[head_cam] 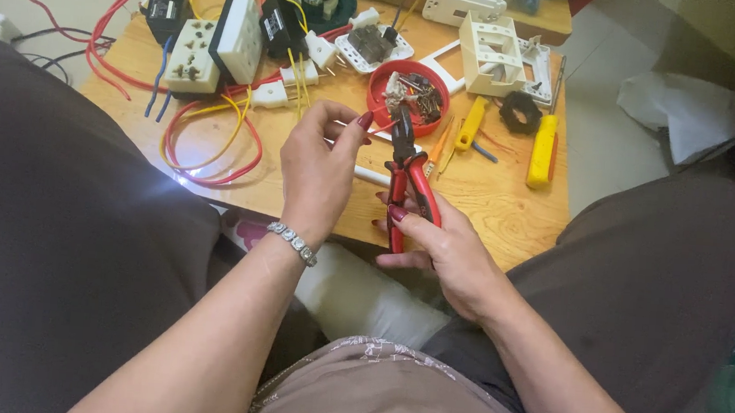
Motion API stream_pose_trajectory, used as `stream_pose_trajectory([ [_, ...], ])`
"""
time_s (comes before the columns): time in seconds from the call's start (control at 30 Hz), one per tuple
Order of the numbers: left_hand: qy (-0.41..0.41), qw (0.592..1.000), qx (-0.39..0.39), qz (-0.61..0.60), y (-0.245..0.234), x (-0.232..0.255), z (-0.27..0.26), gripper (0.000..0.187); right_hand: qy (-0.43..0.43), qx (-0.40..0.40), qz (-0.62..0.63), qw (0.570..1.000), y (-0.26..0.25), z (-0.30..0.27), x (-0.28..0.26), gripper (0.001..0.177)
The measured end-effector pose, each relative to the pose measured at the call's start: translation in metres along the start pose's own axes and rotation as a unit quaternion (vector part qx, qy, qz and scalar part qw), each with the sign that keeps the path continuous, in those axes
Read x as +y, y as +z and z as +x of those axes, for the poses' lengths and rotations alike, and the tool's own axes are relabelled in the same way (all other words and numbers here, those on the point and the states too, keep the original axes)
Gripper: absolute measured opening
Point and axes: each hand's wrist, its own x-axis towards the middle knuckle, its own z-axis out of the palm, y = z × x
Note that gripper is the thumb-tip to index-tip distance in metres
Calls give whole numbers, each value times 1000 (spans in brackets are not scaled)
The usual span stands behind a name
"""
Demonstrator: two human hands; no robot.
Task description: Stripping insulation from electrical wires using pliers and preparing them for assembly.
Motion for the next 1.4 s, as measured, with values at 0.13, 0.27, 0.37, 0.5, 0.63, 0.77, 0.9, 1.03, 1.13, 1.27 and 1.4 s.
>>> stream_pose_trajectory([
  [0.13, -3, 1000, 11, -11, 2, -7, 3, 10, -4, -1, 5, 1000, -3, 2, 4, 66],
  [0.27, 3, 1000, 16, 12, 1, 0, 0, 8, 4, -3, 2, 1000, -5, 3, 3, 64],
  [0.37, 22, 999, 13, 31, 0, 3, -2, 7, 7, -1, -12, 1000, -5, 0, -1, 62],
  [0.5, 48, 998, 2, 35, 1, 7, -6, 7, 20, 15, -36, 999, -10, -3, -2, 62],
  [0.63, 70, 996, -9, 49, 8, 13, -9, 8, 42, 38, -59, 997, -16, -17, -11, 63],
  [0.77, 89, 994, -43, 51, 26, 15, -11, 8, 52, 82, -28, 995, -25, -29, -7, 60],
  [0.9, 113, 989, -70, 57, 37, 15, -14, 8, 57, 97, -55, 992, -37, -32, 0, 57],
  [1.03, 114, 988, -90, 54, 42, 20, -17, 9, 57, 103, -54, 992, -45, -30, 5, 56],
  [1.13, 123, 986, -89, 60, 42, 16, -12, 8, 75, 108, -56, 990, -38, -29, -5, 51],
  [1.27, 124, 989, -71, 47, 41, 15, 3, 6, 65, 86, -58, 992, -34, -8, -14, 54],
  [1.4, 206, 978, -1, 21, 47, 7, 23, 7, 102, 24, -34, 994, -32, 19, -37, 27],
])
